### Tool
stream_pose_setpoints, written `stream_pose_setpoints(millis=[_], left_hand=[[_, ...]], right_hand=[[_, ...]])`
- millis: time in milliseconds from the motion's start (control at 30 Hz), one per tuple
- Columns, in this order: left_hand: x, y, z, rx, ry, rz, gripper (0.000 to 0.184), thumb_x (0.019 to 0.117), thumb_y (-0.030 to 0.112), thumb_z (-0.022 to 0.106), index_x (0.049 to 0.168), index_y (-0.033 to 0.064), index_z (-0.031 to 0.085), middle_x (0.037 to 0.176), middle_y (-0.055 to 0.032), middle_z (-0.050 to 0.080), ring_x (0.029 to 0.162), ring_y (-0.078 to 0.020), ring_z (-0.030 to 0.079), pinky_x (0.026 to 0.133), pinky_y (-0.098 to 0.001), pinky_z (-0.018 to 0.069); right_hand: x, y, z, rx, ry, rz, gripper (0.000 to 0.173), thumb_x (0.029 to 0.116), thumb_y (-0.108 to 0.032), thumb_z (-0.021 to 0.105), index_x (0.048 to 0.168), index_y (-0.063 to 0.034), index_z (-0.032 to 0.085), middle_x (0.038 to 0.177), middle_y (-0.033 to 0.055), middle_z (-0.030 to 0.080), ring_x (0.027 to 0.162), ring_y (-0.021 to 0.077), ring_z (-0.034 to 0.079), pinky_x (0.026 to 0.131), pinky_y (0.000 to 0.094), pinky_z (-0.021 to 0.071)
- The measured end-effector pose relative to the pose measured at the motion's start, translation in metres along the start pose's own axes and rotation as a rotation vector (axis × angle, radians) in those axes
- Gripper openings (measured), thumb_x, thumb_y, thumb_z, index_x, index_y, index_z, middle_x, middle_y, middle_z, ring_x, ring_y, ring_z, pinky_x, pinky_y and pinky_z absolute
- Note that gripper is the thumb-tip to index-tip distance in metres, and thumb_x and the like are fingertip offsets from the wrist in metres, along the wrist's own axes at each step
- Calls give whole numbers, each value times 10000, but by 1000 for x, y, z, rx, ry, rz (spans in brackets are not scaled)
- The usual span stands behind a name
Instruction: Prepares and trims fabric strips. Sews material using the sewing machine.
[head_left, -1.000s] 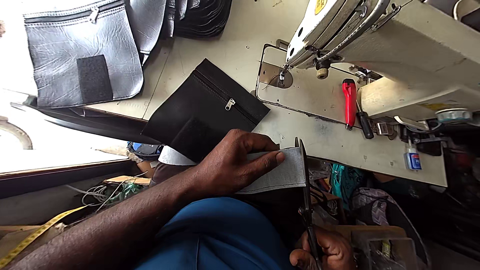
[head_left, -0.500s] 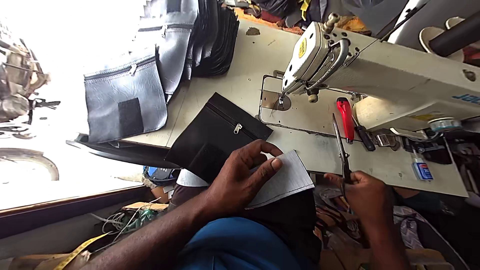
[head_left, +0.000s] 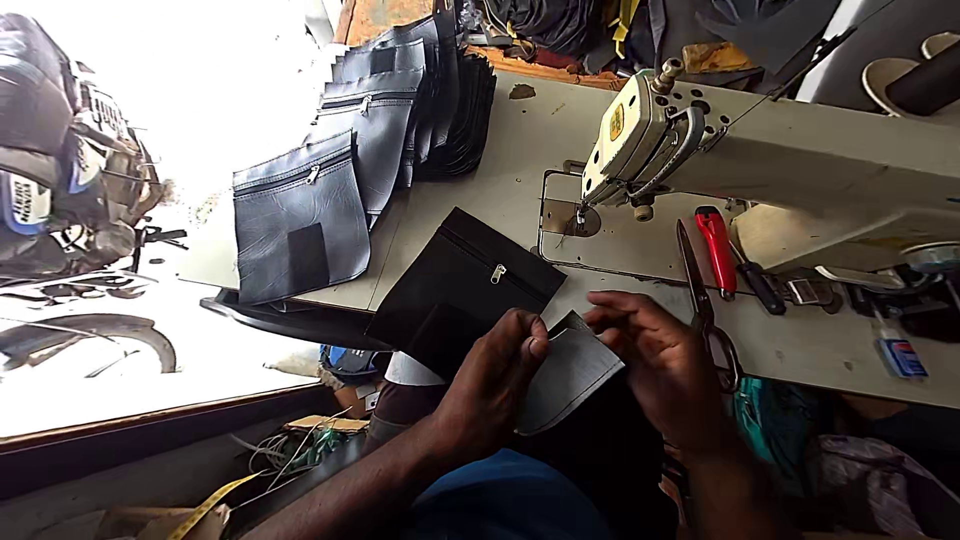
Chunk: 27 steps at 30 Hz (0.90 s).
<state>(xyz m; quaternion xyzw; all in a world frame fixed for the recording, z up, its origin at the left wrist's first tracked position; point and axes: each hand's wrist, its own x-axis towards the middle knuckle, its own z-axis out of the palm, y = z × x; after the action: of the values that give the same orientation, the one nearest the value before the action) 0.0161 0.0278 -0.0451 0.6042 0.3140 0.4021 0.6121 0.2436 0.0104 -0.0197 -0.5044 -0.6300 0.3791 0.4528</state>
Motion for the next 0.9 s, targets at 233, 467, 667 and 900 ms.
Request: stream_pose_setpoints(millis=[233,467,667,900], left_hand=[[1,-10,29,210,131,21,160,1041,212,525,1119,205,665,1201,-5,528,1150,-145,516,973,-376,480],[3,-4,23,185,166,22,173,1104,216,429,1073,136,579,869,10,637,788,-123,646,704,-320,579],[1,-5,37,233,153,-24,150,1085,250,486,1107,146,592,897,28,624,828,-98,627,734,-292,560],[4,-3,45,397,198,3,124,1046,301,540,1032,243,648,1128,37,517,1095,-126,504,921,-356,452]], right_hand=[[-9,2,47,383,-26,74,509,944,-406,744,1352,-121,637,1267,90,633,1045,217,668,861,361,615],[-23,9,35,440,131,55,272,881,-204,824,1090,-94,688,975,100,707,886,177,699,787,311,611],[-32,9,34,350,55,32,441,886,-238,827,1287,-110,692,1266,113,651,1069,257,676,904,391,620],[-36,1,31,185,221,-54,343,849,-192,854,1163,-129,732,1183,68,648,1055,214,662,854,345,624]])
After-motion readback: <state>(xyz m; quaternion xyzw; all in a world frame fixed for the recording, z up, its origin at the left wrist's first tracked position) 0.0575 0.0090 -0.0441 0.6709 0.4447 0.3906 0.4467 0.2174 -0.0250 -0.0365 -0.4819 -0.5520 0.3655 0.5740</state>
